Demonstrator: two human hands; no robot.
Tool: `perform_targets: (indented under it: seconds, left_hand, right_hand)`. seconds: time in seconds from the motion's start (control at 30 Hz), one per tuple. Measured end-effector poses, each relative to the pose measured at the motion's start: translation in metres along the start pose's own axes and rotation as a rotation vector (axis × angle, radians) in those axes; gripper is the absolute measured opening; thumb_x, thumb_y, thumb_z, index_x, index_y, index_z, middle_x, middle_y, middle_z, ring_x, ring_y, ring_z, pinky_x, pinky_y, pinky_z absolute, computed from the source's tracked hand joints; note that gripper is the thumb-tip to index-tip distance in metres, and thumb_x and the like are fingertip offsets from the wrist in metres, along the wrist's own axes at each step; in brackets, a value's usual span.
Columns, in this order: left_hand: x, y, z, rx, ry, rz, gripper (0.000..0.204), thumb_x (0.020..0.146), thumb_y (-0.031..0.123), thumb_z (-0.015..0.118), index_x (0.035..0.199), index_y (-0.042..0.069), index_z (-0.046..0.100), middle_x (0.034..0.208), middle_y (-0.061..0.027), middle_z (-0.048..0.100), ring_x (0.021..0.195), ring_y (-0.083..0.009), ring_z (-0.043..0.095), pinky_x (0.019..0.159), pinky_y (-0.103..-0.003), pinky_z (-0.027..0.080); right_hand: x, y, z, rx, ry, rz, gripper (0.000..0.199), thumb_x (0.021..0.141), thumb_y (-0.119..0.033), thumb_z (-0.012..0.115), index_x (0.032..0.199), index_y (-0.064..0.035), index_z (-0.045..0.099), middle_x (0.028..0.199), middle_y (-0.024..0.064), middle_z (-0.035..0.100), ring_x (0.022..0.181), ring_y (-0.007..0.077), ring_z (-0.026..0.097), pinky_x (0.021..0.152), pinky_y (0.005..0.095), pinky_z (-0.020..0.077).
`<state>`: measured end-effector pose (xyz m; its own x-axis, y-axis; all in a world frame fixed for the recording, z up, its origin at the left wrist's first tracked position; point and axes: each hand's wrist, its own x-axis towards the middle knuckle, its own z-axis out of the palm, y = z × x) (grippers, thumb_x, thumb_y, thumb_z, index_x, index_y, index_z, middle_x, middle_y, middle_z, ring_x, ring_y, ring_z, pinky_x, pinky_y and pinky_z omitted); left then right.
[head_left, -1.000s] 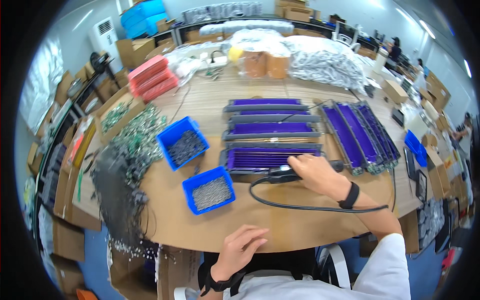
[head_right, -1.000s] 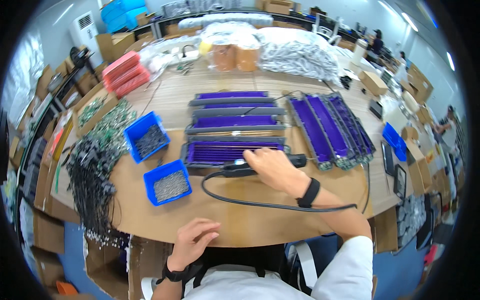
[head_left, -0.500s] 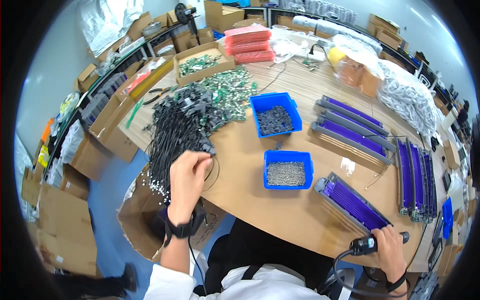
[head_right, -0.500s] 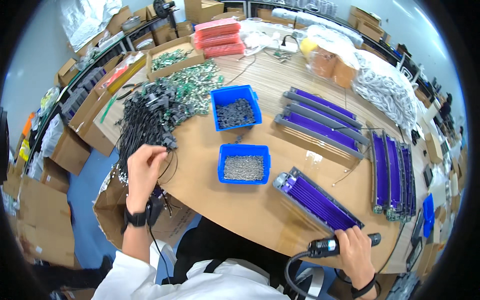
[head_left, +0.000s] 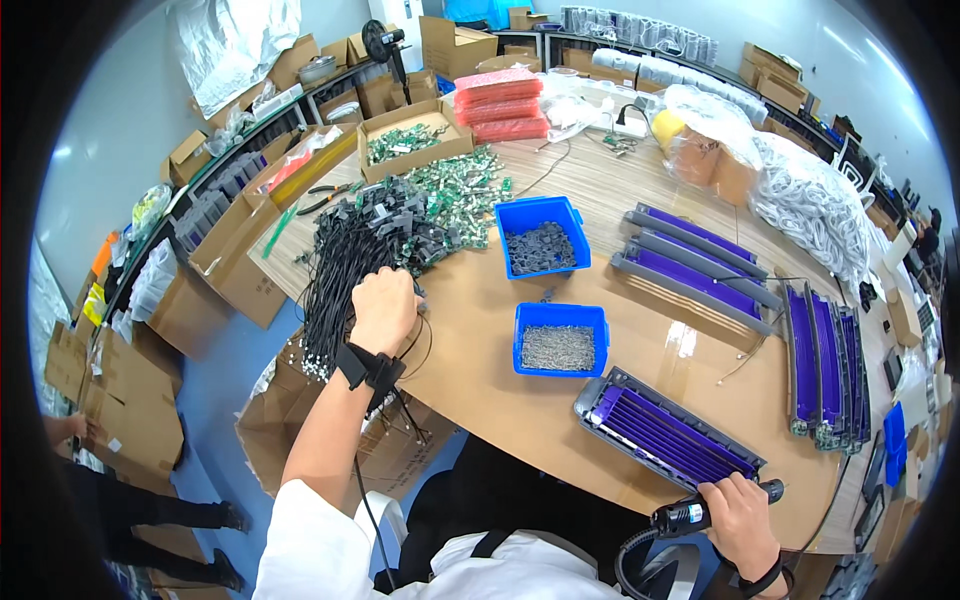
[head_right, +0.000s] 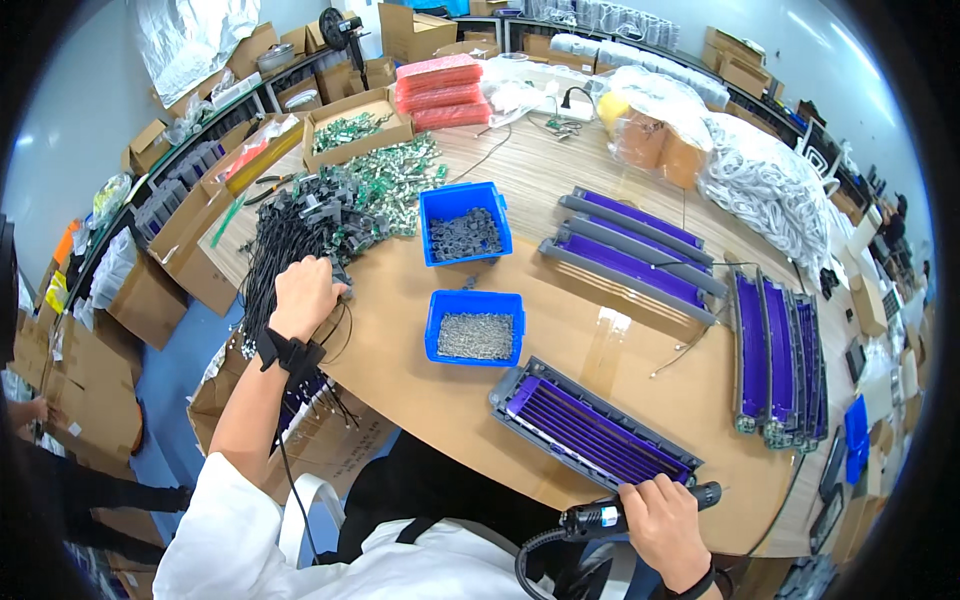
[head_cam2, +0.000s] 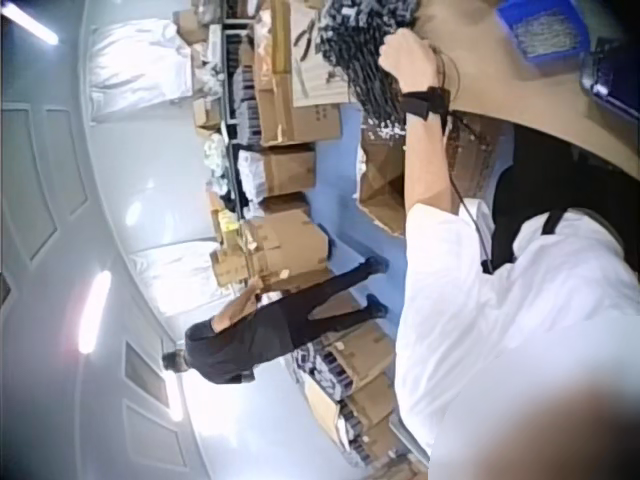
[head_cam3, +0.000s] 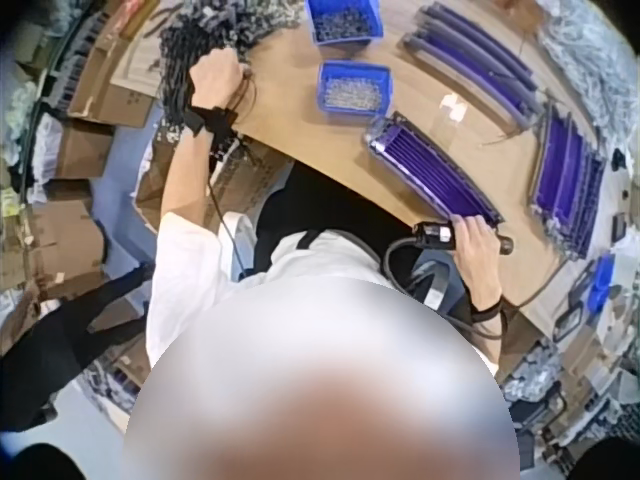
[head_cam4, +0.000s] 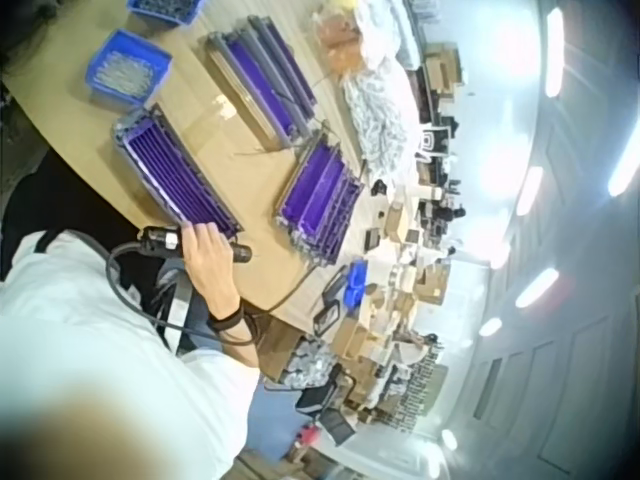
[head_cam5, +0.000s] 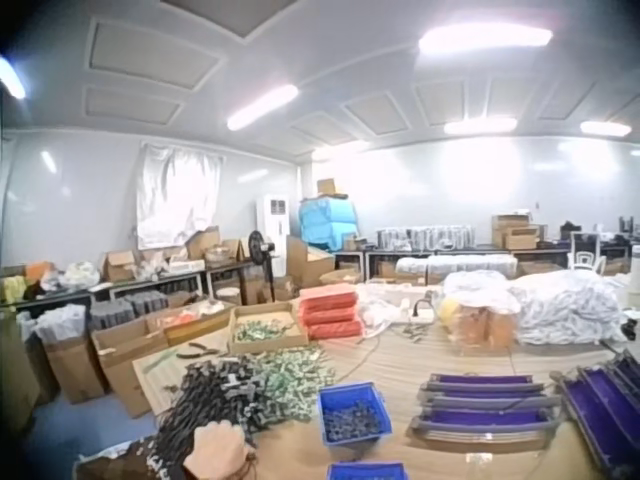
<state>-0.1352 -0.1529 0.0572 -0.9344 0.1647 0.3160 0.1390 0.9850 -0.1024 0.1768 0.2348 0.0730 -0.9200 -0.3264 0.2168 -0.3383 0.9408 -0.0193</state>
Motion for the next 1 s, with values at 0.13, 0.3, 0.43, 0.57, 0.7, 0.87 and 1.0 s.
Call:
perform_targets:
  seconds: [0.13, 0.3, 0.43, 0.57, 0.7, 0.87, 1.0]
  left_hand:
    - [0.003, 0.002, 0.004, 0.031, -0.078, -0.015, 0.026, 0.072, 0.025, 0.078, 0.083, 0.004, 0.068, 0.091, -0.0159, 0.067, 0.084, -0.0341, 0.068, 0.070, -0.043, 0.055]
    - [0.004, 0.000, -0.013, -0.011, -0.002, -0.104, 0.025, 0.071, 0.021, 0.080, 0.082, 0.003, 0.068, 0.093, -0.0165, 0.066, 0.087, -0.0369, 0.067, 0.073, -0.046, 0.053]
    - [0.007, 0.004, -0.026, -0.158, 0.225, -0.090, 0.020, 0.075, 0.014, 0.076, 0.087, 0.003, 0.065, 0.095, -0.0121, 0.063, 0.084, -0.0361, 0.064, 0.071, -0.045, 0.052]
    - [0.006, 0.008, -0.042, -0.241, 0.671, 0.132, 0.017, 0.079, 0.009, 0.072, 0.091, 0.002, 0.062, 0.095, -0.0122, 0.059, 0.081, -0.0339, 0.059, 0.076, -0.042, 0.049]
    - [-0.003, 0.017, -0.068, -0.709, 0.722, 0.035, 0.013, 0.087, 0.005, 0.067, 0.098, 0.001, 0.063, 0.092, -0.0096, 0.065, 0.084, -0.0198, 0.063, 0.075, -0.031, 0.049]
    - [-0.063, 0.031, -0.157, -1.068, 0.842, -0.085, 0.021, 0.090, 0.000, 0.060, 0.110, -0.003, 0.059, 0.096, -0.0066, 0.066, 0.065, -0.0063, 0.054, 0.058, -0.019, 0.042]
    - [-0.149, -0.028, -0.205, -1.203, 0.716, 0.116, 0.037, 0.096, 0.004, 0.055, 0.132, 0.000, 0.052, 0.121, -0.0112, 0.060, 0.079, -0.0097, 0.056, 0.066, -0.023, 0.047]
  right_hand:
    - [-0.003, 0.001, 0.002, 0.005, 0.024, 0.006, 0.021, 0.071, -0.007, 0.062, 0.092, -0.0026, 0.064, 0.071, 0.0044, 0.052, 0.068, 0.0213, 0.053, 0.058, 0.0338, 0.0428]
    - [-0.006, 0.003, 0.006, 0.010, 0.064, 0.005, 0.020, 0.071, -0.008, 0.062, 0.091, -0.0028, 0.062, 0.068, 0.0038, 0.048, 0.066, 0.0208, 0.052, 0.057, 0.0334, 0.0408]
    - [-0.010, 0.004, 0.013, 0.011, 0.101, 0.016, 0.021, 0.071, -0.009, 0.062, 0.091, -0.0027, 0.061, 0.067, 0.0036, 0.047, 0.064, 0.0200, 0.051, 0.056, 0.0327, 0.0399]
    - [-0.010, 0.001, 0.012, 0.002, 0.126, 0.018, 0.020, 0.071, -0.009, 0.062, 0.091, -0.0033, 0.061, 0.067, 0.0033, 0.047, 0.064, 0.0193, 0.051, 0.055, 0.0321, 0.0392]
    - [-0.010, 0.004, 0.012, -0.003, 0.129, 0.024, 0.019, 0.071, -0.010, 0.064, 0.089, -0.0048, 0.061, 0.067, 0.0025, 0.046, 0.064, 0.0183, 0.051, 0.055, 0.0310, 0.0385]
    - [-0.012, 0.011, 0.007, 0.017, 0.088, 0.014, 0.020, 0.071, -0.010, 0.065, 0.089, -0.0063, 0.060, 0.067, 0.0011, 0.046, 0.065, 0.0174, 0.051, 0.055, 0.0308, 0.0399]
    - [-0.011, 0.013, 0.005, 0.034, 0.049, -0.003, 0.017, 0.071, -0.012, 0.064, 0.087, -0.0072, 0.058, 0.067, 0.0017, 0.047, 0.067, 0.0177, 0.053, 0.057, 0.0317, 0.0434]
